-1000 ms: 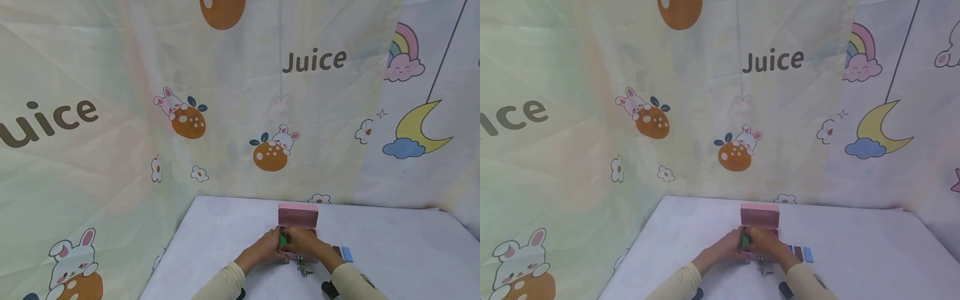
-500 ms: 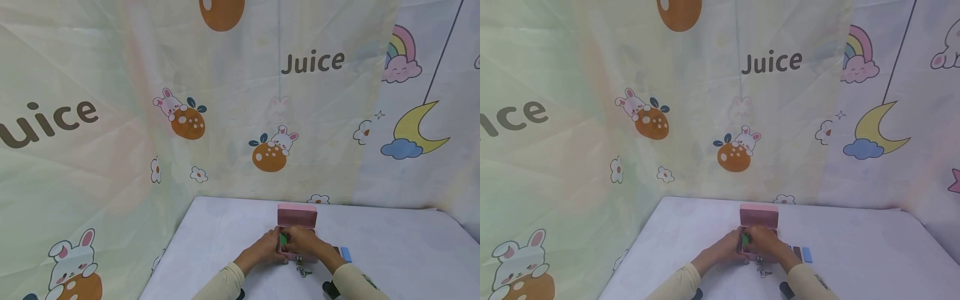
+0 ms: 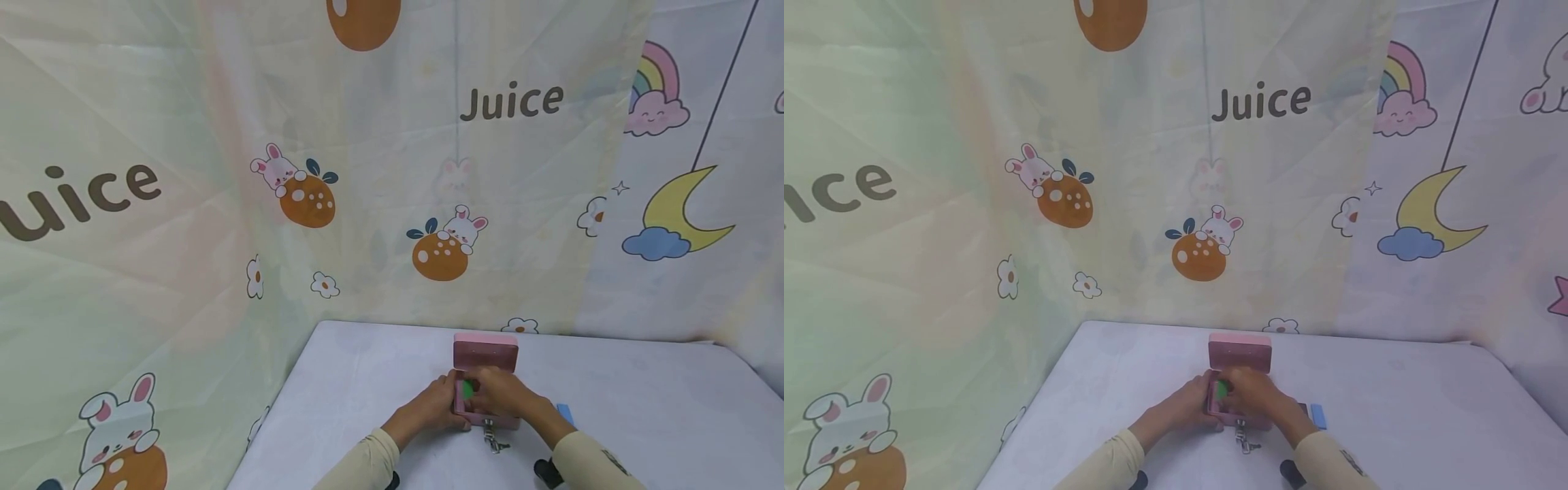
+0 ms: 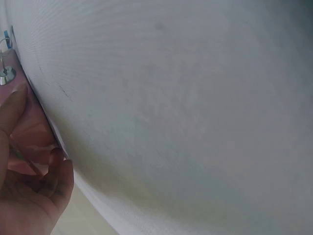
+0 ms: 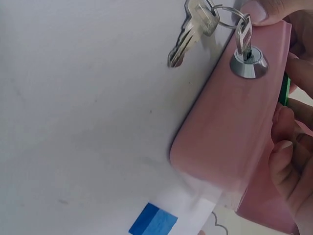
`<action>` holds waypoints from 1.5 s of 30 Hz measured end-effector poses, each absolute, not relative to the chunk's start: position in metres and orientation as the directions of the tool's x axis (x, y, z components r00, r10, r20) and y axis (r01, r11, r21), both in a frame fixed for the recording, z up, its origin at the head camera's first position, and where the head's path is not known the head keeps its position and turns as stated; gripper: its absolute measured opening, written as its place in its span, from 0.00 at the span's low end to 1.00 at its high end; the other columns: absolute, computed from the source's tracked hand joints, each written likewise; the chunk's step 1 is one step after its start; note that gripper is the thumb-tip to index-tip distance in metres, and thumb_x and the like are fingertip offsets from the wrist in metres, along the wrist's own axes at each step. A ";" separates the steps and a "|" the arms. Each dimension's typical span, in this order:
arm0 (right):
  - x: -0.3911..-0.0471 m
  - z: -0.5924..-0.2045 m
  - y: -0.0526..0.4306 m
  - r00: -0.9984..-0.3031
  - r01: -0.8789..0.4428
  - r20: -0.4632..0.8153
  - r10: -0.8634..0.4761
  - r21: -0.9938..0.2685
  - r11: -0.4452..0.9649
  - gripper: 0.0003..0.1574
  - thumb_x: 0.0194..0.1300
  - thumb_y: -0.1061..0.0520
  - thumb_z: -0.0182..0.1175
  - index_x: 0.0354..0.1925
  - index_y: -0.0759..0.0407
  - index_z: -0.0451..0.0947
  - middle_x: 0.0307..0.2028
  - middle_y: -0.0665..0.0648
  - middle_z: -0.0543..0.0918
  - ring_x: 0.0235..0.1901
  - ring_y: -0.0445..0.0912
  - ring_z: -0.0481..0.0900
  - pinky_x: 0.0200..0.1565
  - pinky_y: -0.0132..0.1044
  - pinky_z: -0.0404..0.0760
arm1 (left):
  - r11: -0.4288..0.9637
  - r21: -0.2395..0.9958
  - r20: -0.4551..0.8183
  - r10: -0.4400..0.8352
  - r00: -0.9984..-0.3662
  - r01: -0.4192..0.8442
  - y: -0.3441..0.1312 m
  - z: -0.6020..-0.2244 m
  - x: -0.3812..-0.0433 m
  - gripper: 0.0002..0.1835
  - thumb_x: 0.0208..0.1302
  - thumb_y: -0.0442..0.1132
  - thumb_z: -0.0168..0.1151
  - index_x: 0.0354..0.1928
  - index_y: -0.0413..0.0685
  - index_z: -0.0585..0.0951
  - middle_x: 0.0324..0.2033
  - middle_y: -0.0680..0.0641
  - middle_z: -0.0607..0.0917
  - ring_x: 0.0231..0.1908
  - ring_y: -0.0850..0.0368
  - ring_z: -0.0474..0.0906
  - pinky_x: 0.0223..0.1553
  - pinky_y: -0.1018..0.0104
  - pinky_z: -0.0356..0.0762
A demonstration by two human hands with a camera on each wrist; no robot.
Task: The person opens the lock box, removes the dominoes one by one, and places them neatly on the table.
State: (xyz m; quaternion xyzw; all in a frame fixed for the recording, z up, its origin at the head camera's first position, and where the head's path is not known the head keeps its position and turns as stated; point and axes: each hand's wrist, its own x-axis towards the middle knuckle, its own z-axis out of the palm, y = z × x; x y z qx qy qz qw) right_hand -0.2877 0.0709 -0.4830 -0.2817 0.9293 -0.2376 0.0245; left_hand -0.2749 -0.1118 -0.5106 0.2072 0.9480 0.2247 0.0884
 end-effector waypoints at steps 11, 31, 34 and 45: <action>-0.286 -0.478 0.080 -0.863 -0.466 0.055 -0.502 -0.470 0.750 0.29 0.52 0.59 0.76 0.54 0.58 0.82 0.37 0.48 0.84 0.35 0.44 0.75 0.40 0.42 0.79 | 0.814 0.459 -0.065 0.429 -0.901 0.355 -0.111 -0.511 -0.275 0.54 0.50 0.52 0.80 0.75 0.55 0.56 0.55 0.52 0.77 0.54 0.63 0.75 0.61 0.63 0.76; -0.284 -0.471 0.102 -0.874 -0.439 0.030 -0.485 -0.477 0.761 0.33 0.53 0.58 0.75 0.59 0.55 0.80 0.36 0.43 0.80 0.36 0.42 0.74 0.39 0.38 0.77 | 0.798 0.465 -0.030 0.449 -0.893 0.385 -0.111 -0.516 -0.277 0.55 0.48 0.51 0.81 0.74 0.59 0.57 0.57 0.56 0.77 0.56 0.64 0.74 0.64 0.63 0.73; -0.284 -0.471 0.106 -0.878 -0.434 0.032 -0.478 -0.477 0.764 0.33 0.52 0.57 0.76 0.58 0.55 0.80 0.36 0.44 0.80 0.36 0.42 0.73 0.38 0.39 0.77 | 0.793 0.470 -0.028 0.452 -0.892 0.388 -0.111 -0.516 -0.277 0.54 0.48 0.50 0.81 0.73 0.58 0.58 0.56 0.56 0.77 0.55 0.65 0.74 0.63 0.64 0.73; -0.278 -0.464 0.119 -0.898 -0.393 0.014 -0.441 -0.480 0.785 0.33 0.53 0.55 0.76 0.57 0.58 0.80 0.35 0.46 0.80 0.35 0.43 0.74 0.37 0.39 0.77 | 0.796 0.466 -0.023 0.446 -0.895 0.385 -0.110 -0.518 -0.278 0.53 0.48 0.51 0.81 0.73 0.59 0.59 0.56 0.57 0.77 0.56 0.65 0.74 0.63 0.63 0.74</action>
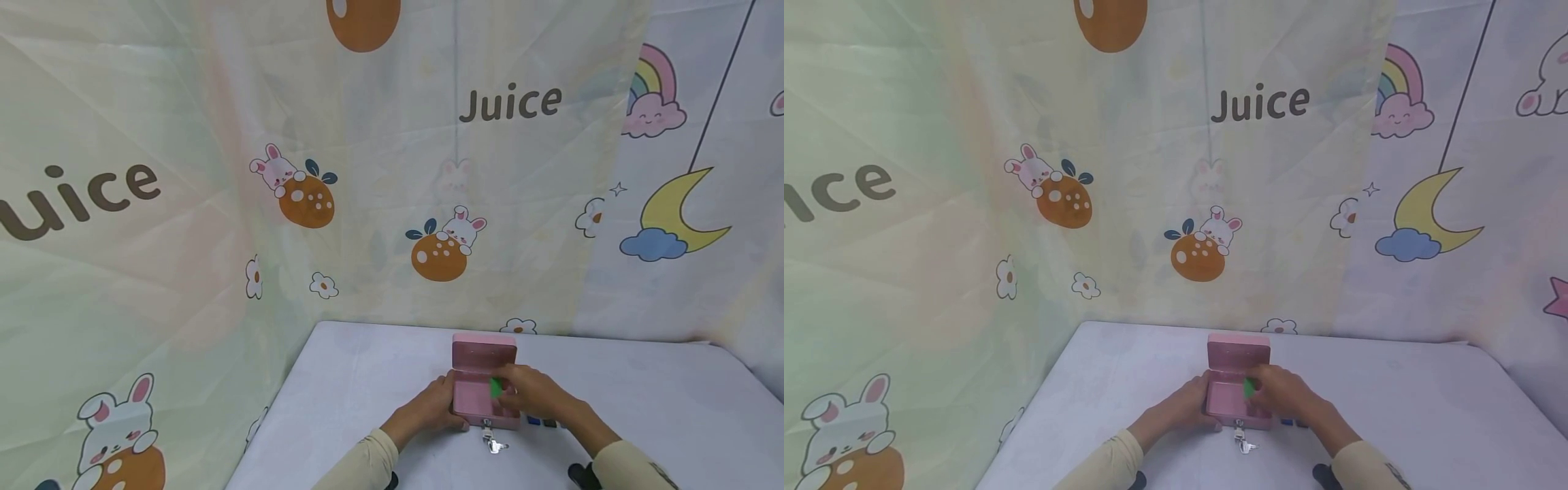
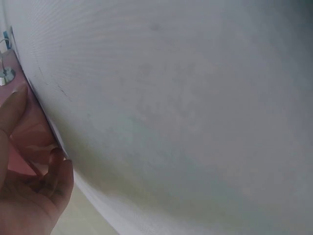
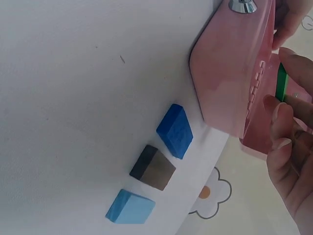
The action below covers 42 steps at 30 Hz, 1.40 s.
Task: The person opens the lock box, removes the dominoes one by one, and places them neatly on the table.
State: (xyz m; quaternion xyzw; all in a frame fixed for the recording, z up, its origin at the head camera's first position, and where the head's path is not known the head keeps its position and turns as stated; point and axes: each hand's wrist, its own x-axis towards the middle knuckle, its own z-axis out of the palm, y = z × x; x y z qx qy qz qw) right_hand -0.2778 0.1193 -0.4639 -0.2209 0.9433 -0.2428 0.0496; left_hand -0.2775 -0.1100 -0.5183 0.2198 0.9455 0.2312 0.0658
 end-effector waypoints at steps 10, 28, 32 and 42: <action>-0.276 -0.465 0.139 -0.871 -0.456 0.048 -0.488 -0.448 0.769 0.32 0.55 0.51 0.75 0.57 0.57 0.80 0.32 0.43 0.78 0.35 0.43 0.74 0.35 0.34 0.74 | 0.804 0.461 -0.030 0.436 -0.899 0.375 -0.110 -0.519 -0.278 0.52 0.49 0.51 0.80 0.73 0.59 0.58 0.56 0.55 0.78 0.57 0.64 0.74 0.64 0.63 0.73; -0.278 -0.464 0.165 -0.906 -0.389 0.013 -0.423 -0.416 0.822 0.31 0.53 0.50 0.77 0.53 0.61 0.82 0.34 0.44 0.80 0.37 0.43 0.76 0.41 0.42 0.82 | 0.815 0.452 -0.037 0.423 -0.905 0.363 -0.109 -0.516 -0.274 0.51 0.49 0.50 0.80 0.72 0.57 0.59 0.57 0.54 0.78 0.57 0.62 0.74 0.64 0.61 0.74; -0.278 -0.464 0.171 -0.908 -0.382 0.001 -0.418 -0.408 0.829 0.31 0.53 0.49 0.77 0.52 0.61 0.82 0.34 0.45 0.80 0.36 0.43 0.75 0.40 0.41 0.82 | 0.814 0.453 -0.037 0.423 -0.905 0.362 -0.109 -0.514 -0.273 0.51 0.49 0.50 0.81 0.72 0.57 0.59 0.57 0.54 0.78 0.57 0.62 0.75 0.64 0.61 0.74; -0.275 -0.460 0.186 -0.922 -0.332 -0.045 -0.384 -0.414 0.848 0.32 0.55 0.49 0.75 0.54 0.63 0.81 0.35 0.47 0.80 0.39 0.45 0.77 0.45 0.48 0.84 | 0.809 0.451 -0.019 0.431 -0.902 0.377 -0.110 -0.514 -0.272 0.51 0.49 0.50 0.81 0.71 0.57 0.60 0.57 0.54 0.78 0.58 0.62 0.75 0.64 0.62 0.74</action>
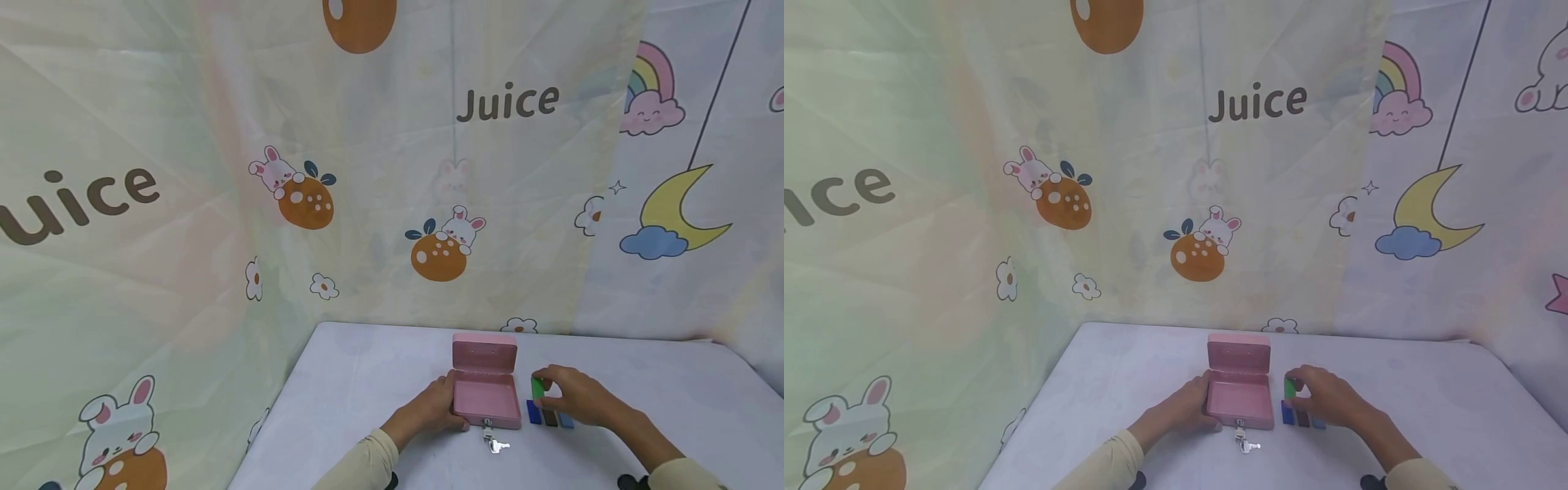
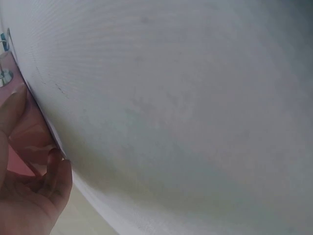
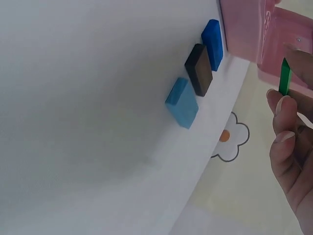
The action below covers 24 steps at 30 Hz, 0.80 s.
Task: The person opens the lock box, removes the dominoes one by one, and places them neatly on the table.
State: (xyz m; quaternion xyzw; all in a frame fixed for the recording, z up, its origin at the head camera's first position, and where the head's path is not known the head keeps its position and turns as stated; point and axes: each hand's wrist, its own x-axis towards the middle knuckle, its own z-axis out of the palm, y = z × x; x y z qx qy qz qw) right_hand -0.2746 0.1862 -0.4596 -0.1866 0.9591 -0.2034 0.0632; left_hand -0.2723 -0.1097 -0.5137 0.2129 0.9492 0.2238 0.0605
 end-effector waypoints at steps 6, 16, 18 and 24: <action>-0.274 -0.461 0.195 -0.923 -0.321 -0.064 -0.379 -0.417 0.851 0.33 0.54 0.49 0.76 0.54 0.63 0.81 0.34 0.47 0.80 0.38 0.44 0.77 0.47 0.50 0.85 | 0.808 0.445 -0.012 0.435 -0.900 0.385 -0.110 -0.514 -0.272 0.51 0.49 0.51 0.81 0.71 0.56 0.60 0.57 0.54 0.78 0.57 0.62 0.75 0.64 0.62 0.74; -0.273 -0.464 0.208 -0.923 -0.304 -0.093 -0.372 -0.412 0.859 0.32 0.54 0.50 0.75 0.54 0.62 0.80 0.35 0.47 0.80 0.39 0.44 0.77 0.46 0.49 0.85 | 0.810 0.441 -0.014 0.438 -0.899 0.387 -0.110 -0.515 -0.273 0.51 0.49 0.51 0.80 0.71 0.56 0.59 0.57 0.53 0.78 0.57 0.61 0.75 0.64 0.61 0.74; -0.273 -0.464 0.211 -0.923 -0.310 -0.089 -0.374 -0.406 0.860 0.32 0.54 0.50 0.75 0.54 0.62 0.80 0.35 0.47 0.80 0.39 0.44 0.77 0.46 0.48 0.85 | 0.811 0.440 -0.015 0.437 -0.899 0.386 -0.110 -0.516 -0.273 0.51 0.49 0.51 0.80 0.71 0.57 0.59 0.57 0.53 0.78 0.57 0.62 0.75 0.64 0.61 0.74; -0.273 -0.465 0.222 -0.917 -0.321 -0.089 -0.388 -0.410 0.853 0.32 0.54 0.51 0.76 0.54 0.63 0.80 0.35 0.46 0.80 0.40 0.44 0.78 0.46 0.48 0.84 | 0.818 0.440 -0.022 0.424 -0.905 0.372 -0.109 -0.516 -0.274 0.51 0.49 0.51 0.80 0.71 0.58 0.59 0.57 0.54 0.78 0.58 0.62 0.75 0.64 0.61 0.74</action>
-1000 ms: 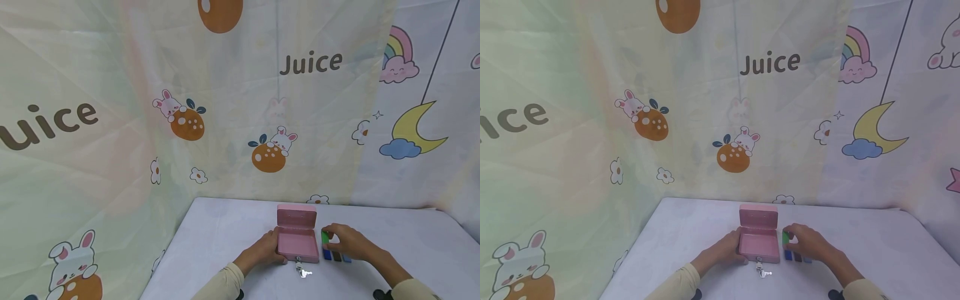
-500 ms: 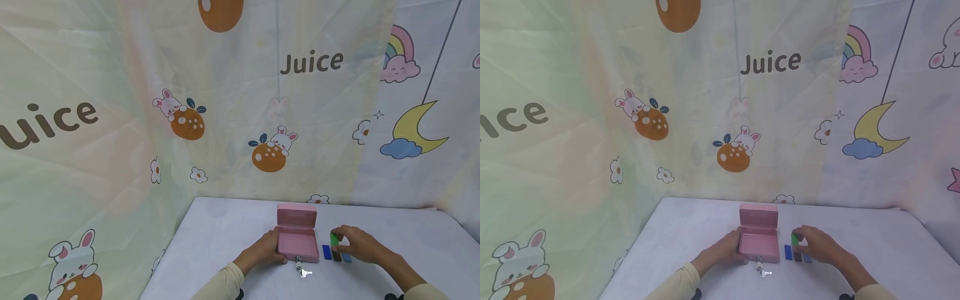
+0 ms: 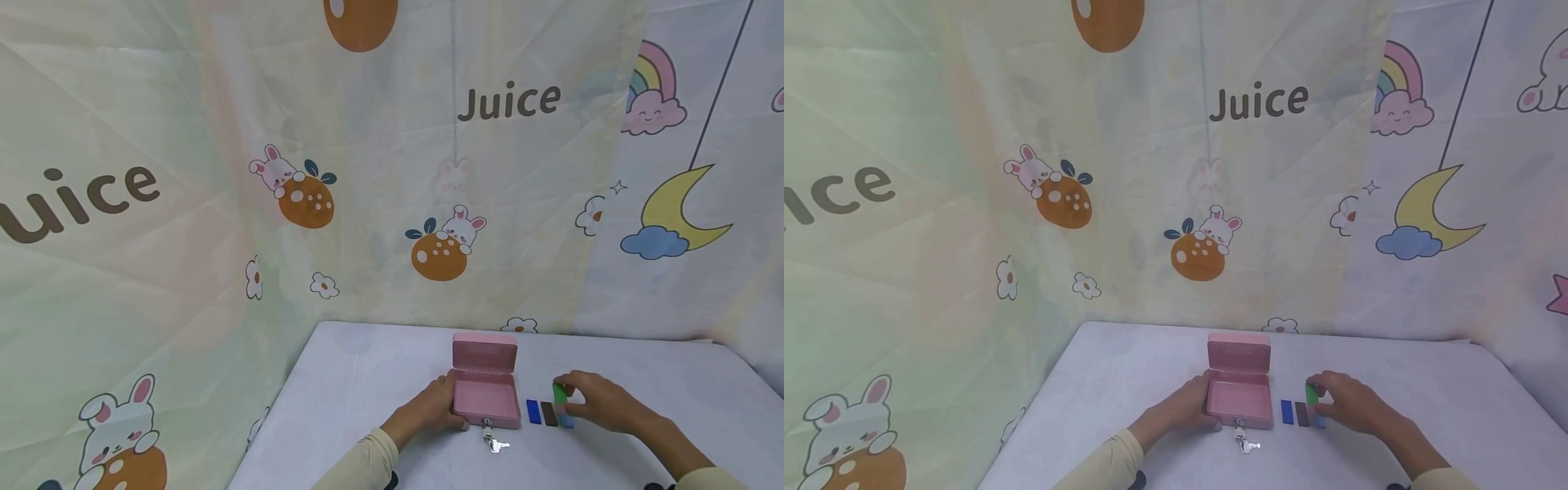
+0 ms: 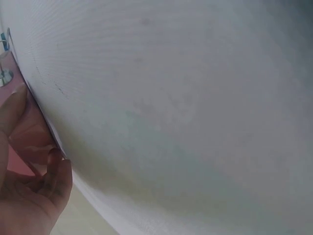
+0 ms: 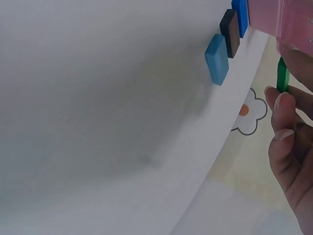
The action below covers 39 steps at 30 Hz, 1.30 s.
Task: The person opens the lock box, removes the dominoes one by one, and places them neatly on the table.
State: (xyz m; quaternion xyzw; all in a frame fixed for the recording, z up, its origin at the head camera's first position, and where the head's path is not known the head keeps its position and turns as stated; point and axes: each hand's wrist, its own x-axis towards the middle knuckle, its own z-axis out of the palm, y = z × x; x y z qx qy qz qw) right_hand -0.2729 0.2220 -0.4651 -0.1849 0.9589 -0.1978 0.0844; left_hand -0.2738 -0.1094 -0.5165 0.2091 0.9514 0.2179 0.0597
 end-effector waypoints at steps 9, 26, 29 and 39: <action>-0.274 -0.472 0.233 -0.915 -0.318 -0.107 -0.390 -0.403 0.858 0.32 0.54 0.51 0.75 0.54 0.63 0.80 0.36 0.47 0.81 0.39 0.44 0.77 0.46 0.50 0.83 | 0.817 0.442 -0.028 0.424 -0.905 0.369 -0.110 -0.516 -0.273 0.50 0.49 0.51 0.80 0.71 0.58 0.59 0.57 0.54 0.78 0.58 0.62 0.74 0.64 0.61 0.73; -0.273 -0.486 0.247 -0.916 -0.295 -0.140 -0.377 -0.404 0.866 0.31 0.53 0.51 0.76 0.52 0.64 0.80 0.36 0.47 0.81 0.39 0.45 0.76 0.46 0.51 0.82 | 0.810 0.450 -0.022 0.430 -0.903 0.375 -0.111 -0.518 -0.275 0.52 0.49 0.51 0.81 0.72 0.58 0.59 0.58 0.54 0.78 0.58 0.62 0.74 0.64 0.61 0.74; -0.273 -0.488 0.248 -0.917 -0.277 -0.159 -0.365 -0.402 0.873 0.31 0.53 0.52 0.76 0.52 0.63 0.80 0.36 0.48 0.81 0.39 0.46 0.76 0.48 0.53 0.82 | 0.810 0.448 -0.020 0.431 -0.902 0.377 -0.110 -0.519 -0.275 0.52 0.49 0.51 0.81 0.72 0.58 0.59 0.58 0.54 0.78 0.58 0.62 0.74 0.64 0.61 0.73; -0.273 -0.492 0.249 -0.909 -0.291 -0.178 -0.377 -0.375 0.880 0.30 0.54 0.53 0.75 0.52 0.65 0.80 0.35 0.48 0.81 0.38 0.46 0.75 0.47 0.52 0.82 | 0.811 0.449 -0.023 0.432 -0.902 0.376 -0.110 -0.519 -0.275 0.52 0.49 0.51 0.80 0.72 0.58 0.58 0.57 0.54 0.77 0.58 0.63 0.74 0.64 0.62 0.74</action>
